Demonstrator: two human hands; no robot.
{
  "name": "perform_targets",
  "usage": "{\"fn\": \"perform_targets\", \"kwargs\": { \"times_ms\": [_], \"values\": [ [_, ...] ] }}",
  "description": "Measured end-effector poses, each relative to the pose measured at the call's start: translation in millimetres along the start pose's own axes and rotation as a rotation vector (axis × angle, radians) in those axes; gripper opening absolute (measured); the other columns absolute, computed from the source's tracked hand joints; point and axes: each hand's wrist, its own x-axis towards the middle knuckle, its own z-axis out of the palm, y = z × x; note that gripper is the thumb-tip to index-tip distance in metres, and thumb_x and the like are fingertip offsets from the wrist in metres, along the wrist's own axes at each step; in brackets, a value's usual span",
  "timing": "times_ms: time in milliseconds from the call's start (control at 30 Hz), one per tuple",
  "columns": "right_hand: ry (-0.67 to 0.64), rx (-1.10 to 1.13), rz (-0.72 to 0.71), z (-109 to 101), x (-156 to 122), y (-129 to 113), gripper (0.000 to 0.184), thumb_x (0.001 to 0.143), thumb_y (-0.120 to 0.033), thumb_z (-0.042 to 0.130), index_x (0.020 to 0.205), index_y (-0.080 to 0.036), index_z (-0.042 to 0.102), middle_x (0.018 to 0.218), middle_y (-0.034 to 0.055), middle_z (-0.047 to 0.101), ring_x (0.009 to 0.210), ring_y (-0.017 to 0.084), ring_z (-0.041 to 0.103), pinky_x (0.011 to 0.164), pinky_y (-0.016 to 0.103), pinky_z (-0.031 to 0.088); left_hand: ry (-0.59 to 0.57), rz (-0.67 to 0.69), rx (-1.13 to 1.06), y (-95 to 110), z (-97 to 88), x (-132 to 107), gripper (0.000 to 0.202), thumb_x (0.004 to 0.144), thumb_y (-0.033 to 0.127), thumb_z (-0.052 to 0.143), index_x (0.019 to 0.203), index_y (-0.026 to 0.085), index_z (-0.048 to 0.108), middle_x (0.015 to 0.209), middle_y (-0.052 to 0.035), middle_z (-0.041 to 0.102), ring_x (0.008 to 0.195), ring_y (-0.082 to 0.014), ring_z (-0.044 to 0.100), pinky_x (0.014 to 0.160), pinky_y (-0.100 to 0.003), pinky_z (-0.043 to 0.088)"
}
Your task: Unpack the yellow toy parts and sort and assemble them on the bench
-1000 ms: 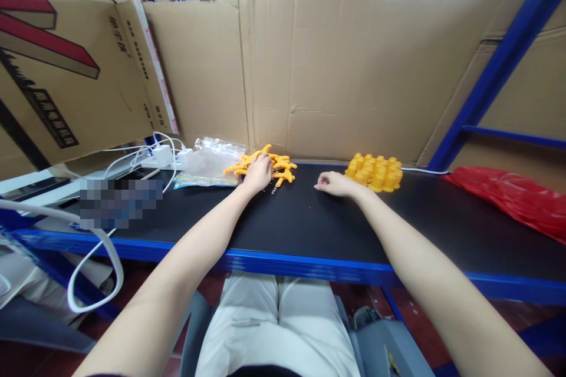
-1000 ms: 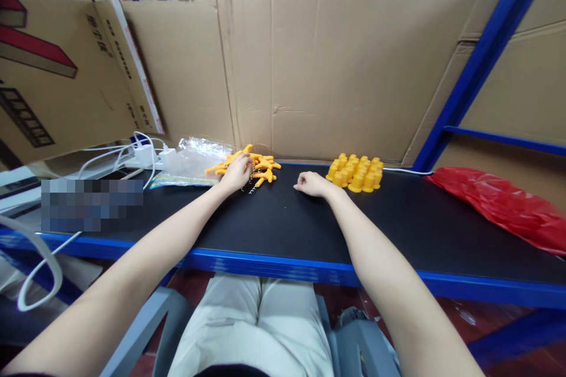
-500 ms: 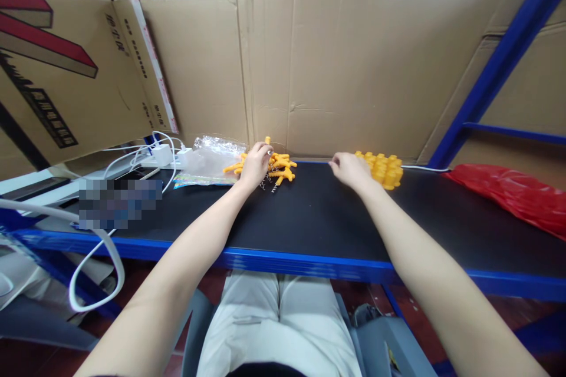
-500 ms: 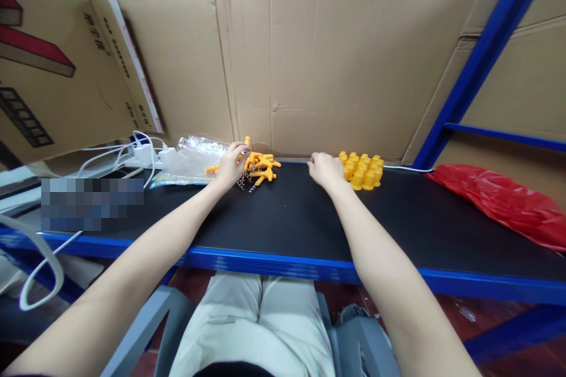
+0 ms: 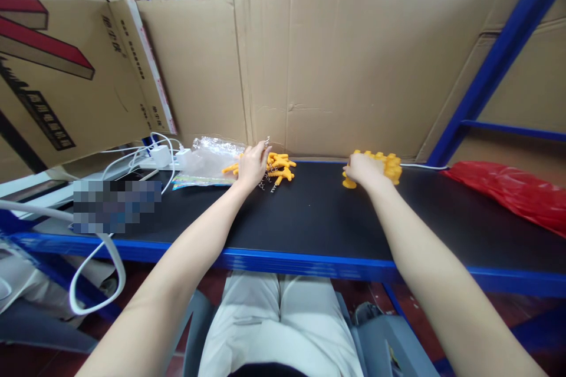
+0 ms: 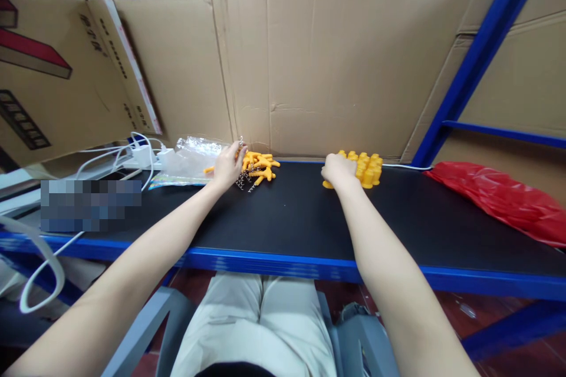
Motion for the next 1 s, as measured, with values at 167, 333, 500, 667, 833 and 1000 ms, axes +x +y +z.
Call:
{"fn": "perform_targets", "kwargs": {
  "times_ms": [167, 333, 500, 667, 833, 1000],
  "values": [
    [-0.028, 0.186, -0.231, 15, 4, -8, 0.016, 0.079, -0.020, 0.061, 0.092, -0.012, 0.067, 0.097, 0.0151, 0.063, 0.090, 0.025, 0.060, 0.078, 0.034, 0.044, 0.006, -0.032, -0.046, 1, 0.5, 0, 0.025, 0.096, 0.036, 0.034, 0.090, 0.021, 0.053, 0.080, -0.0056, 0.061, 0.081, -0.0182, 0.059, 0.075, -0.032, 0.045],
    [0.039, 0.364, -0.350, 31, 2, -29, 0.012, 0.079, -0.021, 0.061, 0.088, -0.014, 0.063, 0.092, 0.0087, 0.061, 0.082, 0.016, 0.058, 0.075, 0.026, 0.045, 0.047, -0.053, -0.127, 2, 2.4, 1, 0.021, 0.096, 0.034, 0.032, 0.100, 0.022, 0.048, 0.105, -0.0090, 0.059, 0.097, -0.0203, 0.058, 0.080, -0.035, 0.047],
    [-0.019, 0.486, -0.298, 42, 4, -32, 0.018, 0.074, -0.026, 0.066, 0.086, -0.015, 0.060, 0.082, 0.0038, 0.062, 0.070, 0.013, 0.057, 0.067, 0.025, 0.044, 0.090, -0.066, -0.139, 1, 2.7, 2, 0.019, 0.094, 0.029, 0.037, 0.110, 0.023, 0.045, 0.132, -0.0122, 0.043, 0.114, -0.0217, 0.051, 0.090, -0.036, 0.046],
    [-0.163, 0.373, -0.307, 43, 0, -28, 0.024, 0.068, -0.035, 0.071, 0.077, -0.017, 0.057, 0.078, 0.0018, 0.064, 0.070, 0.014, 0.058, 0.061, 0.023, 0.041, 0.036, -0.003, -0.122, -3, 3.2, 0, 0.017, 0.090, 0.020, 0.041, 0.104, 0.018, 0.051, 0.134, -0.0141, 0.041, 0.122, -0.0245, 0.044, 0.099, -0.040, 0.041],
    [-0.169, 0.274, -0.325, 38, -5, -31, 0.023, 0.072, -0.038, 0.067, 0.080, -0.018, 0.057, 0.087, 0.0048, 0.066, 0.077, 0.017, 0.060, 0.063, 0.024, 0.040, -0.084, 0.035, -0.033, -5, 5.7, -2, 0.011, 0.084, 0.017, 0.049, 0.088, 0.016, 0.059, 0.137, -0.0117, 0.042, 0.118, -0.0256, 0.046, 0.098, -0.043, 0.042],
    [-0.101, 0.174, -0.366, 32, -9, -35, 0.023, 0.073, -0.027, 0.065, 0.094, -0.021, 0.057, 0.095, 0.0051, 0.066, 0.083, 0.019, 0.061, 0.065, 0.026, 0.040, -0.193, 0.069, 0.043, -7, 10.4, -4, 0.015, 0.078, 0.014, 0.055, 0.089, 0.017, 0.064, 0.138, -0.0100, 0.043, 0.120, -0.0266, 0.046, 0.097, -0.044, 0.044]
  ]
}}
